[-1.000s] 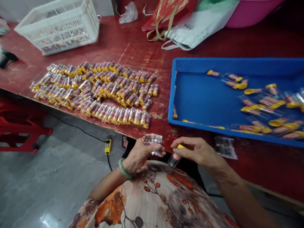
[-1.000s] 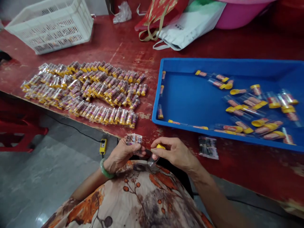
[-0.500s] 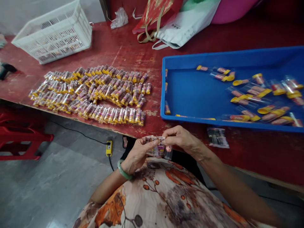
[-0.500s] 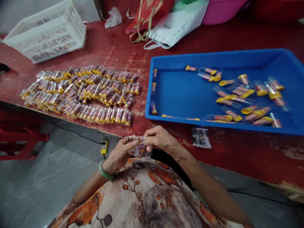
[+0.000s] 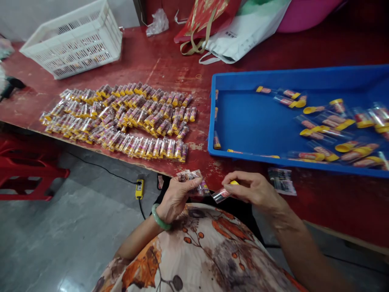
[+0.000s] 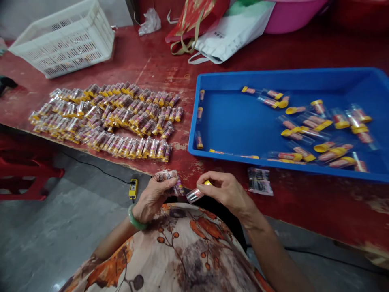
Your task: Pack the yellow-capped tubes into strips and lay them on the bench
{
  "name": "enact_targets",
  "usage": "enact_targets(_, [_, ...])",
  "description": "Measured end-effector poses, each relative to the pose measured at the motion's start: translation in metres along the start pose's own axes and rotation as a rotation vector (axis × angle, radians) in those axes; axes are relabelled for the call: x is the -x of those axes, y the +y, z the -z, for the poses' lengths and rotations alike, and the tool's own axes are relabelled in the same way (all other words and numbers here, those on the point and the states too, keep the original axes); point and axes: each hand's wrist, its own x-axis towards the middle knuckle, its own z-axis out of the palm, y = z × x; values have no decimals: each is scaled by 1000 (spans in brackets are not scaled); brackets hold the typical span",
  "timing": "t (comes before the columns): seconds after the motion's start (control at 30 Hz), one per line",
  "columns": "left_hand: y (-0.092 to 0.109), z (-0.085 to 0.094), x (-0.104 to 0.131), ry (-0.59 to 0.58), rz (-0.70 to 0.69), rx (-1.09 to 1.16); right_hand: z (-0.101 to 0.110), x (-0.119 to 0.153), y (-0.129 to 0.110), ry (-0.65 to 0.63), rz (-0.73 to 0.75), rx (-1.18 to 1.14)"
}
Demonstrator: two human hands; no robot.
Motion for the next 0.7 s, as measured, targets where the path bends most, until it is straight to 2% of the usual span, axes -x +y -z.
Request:
enact_targets(0.1, [-1, -2, -1, 13, -23, 53, -5, 17, 19, 121, 74, -145])
enact_targets(0.23, [-3, -8, 2, 19, 7, 79, -24, 26, 32, 260, 298, -224])
enact_targets(0.37, [-2, -12, 5, 40, 44, 141, -41, 28, 32, 450, 513, -59])
enact_targets(0.47, [-1, -12, 6, 68, 53, 209, -47, 30, 33, 562, 678, 100])
enact_targets(0.57, [1, -10, 6, 82, 44, 258, -47, 31, 33, 594, 803, 147])
enact_targets(0.7, [3, -9, 5, 68, 37, 286, -45, 27, 32, 586, 828, 220])
